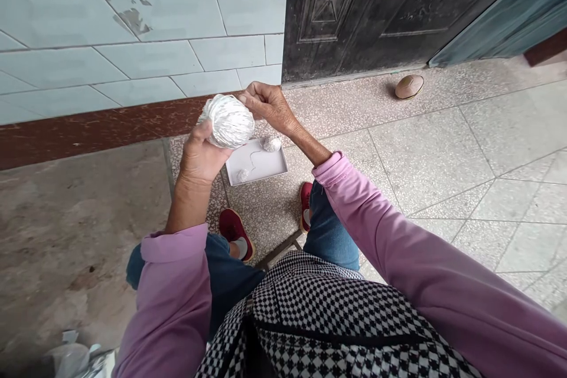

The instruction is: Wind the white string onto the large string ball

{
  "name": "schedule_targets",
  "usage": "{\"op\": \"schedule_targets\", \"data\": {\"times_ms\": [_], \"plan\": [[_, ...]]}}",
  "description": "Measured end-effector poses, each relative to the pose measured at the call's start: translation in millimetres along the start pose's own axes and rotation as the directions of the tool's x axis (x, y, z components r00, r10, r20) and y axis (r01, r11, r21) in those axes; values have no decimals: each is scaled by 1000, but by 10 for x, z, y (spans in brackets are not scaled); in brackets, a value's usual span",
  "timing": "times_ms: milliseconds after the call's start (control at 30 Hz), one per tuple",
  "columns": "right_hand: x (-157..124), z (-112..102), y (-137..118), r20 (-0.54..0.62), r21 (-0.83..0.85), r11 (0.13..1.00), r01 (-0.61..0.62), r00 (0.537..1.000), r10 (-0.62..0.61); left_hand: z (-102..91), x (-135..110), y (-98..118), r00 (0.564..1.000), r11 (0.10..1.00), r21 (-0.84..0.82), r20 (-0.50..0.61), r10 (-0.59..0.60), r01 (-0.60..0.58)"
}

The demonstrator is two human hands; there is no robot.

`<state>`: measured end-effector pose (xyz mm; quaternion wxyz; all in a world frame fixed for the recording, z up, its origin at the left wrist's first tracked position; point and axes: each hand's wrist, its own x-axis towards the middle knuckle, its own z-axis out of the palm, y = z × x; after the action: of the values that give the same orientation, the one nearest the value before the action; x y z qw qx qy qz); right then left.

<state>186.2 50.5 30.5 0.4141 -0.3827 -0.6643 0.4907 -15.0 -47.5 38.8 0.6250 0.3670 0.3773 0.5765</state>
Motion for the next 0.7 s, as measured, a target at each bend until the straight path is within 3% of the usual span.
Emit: {"op": "schedule_targets", "data": {"times_ms": [167, 367, 567, 700], "plan": [[-71, 134, 27, 52, -188, 981, 39, 998, -29, -20, 28, 42, 997, 997, -23, -39, 73, -74], [-229, 408, -79, 223, -354, 935, 6, 972, 78, -152, 166, -23, 967, 980, 50, -159, 197, -191], [-366, 426, -228, 420, -282, 957, 69, 906, 59, -415, 261, -127, 914, 957, 192, -305, 269, -217], [-335, 262, -250, 416, -136, 984, 111, 908, -45, -548, 310, -202, 933, 944, 271, -252, 256, -186]]}}
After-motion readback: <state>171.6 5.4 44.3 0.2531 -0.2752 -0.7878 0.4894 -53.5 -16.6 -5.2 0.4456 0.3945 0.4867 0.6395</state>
